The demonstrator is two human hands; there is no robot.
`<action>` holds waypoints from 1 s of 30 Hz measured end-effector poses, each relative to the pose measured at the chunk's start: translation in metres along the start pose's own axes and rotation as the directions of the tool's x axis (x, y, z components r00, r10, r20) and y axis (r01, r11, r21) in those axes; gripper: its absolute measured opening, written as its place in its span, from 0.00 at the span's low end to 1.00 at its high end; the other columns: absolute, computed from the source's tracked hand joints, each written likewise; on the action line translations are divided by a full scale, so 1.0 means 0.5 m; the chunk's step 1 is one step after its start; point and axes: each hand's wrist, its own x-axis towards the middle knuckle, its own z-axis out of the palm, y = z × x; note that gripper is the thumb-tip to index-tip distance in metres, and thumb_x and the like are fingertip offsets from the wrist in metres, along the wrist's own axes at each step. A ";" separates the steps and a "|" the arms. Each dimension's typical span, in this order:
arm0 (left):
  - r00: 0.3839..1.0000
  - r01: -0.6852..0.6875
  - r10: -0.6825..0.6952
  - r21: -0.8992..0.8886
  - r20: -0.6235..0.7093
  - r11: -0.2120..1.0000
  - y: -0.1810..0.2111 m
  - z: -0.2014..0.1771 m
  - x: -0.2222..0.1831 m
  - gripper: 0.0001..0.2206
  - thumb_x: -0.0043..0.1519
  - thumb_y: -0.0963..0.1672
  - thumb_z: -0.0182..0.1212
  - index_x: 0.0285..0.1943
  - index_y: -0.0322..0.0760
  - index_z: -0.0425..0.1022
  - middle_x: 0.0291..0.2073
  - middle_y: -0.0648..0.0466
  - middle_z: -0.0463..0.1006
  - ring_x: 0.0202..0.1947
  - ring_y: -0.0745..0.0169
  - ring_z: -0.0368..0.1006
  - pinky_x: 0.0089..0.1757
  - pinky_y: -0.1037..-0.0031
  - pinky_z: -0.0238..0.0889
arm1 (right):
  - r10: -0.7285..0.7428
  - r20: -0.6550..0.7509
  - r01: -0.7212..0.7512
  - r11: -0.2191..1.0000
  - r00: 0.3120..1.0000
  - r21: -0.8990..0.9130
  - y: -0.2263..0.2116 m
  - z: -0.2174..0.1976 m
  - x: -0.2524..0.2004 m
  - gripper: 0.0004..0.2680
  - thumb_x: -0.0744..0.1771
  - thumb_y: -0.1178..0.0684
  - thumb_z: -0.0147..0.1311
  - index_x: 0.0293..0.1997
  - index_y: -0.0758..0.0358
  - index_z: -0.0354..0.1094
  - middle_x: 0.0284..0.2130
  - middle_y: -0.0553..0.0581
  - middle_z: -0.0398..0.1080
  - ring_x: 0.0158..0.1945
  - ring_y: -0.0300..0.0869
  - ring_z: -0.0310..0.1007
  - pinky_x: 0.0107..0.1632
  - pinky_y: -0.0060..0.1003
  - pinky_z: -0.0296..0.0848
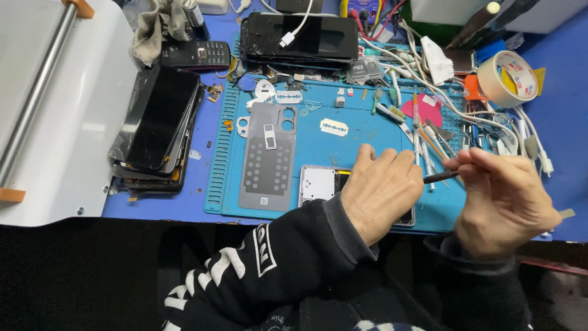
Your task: Repairing a smartphone by installing internal components and securing parts with screws.
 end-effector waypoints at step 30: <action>0.997 0.062 -0.054 0.134 -0.062 0.989 0.032 0.026 -0.007 0.03 0.59 0.43 0.57 0.35 0.40 0.74 0.35 0.55 0.69 0.42 0.57 0.66 0.45 0.61 0.58 | 0.210 -0.262 -0.159 0.966 0.942 0.203 0.090 -0.068 -0.063 0.20 0.76 0.63 0.54 0.76 0.69 0.48 0.49 0.67 0.69 0.40 0.51 0.76 0.46 0.43 0.82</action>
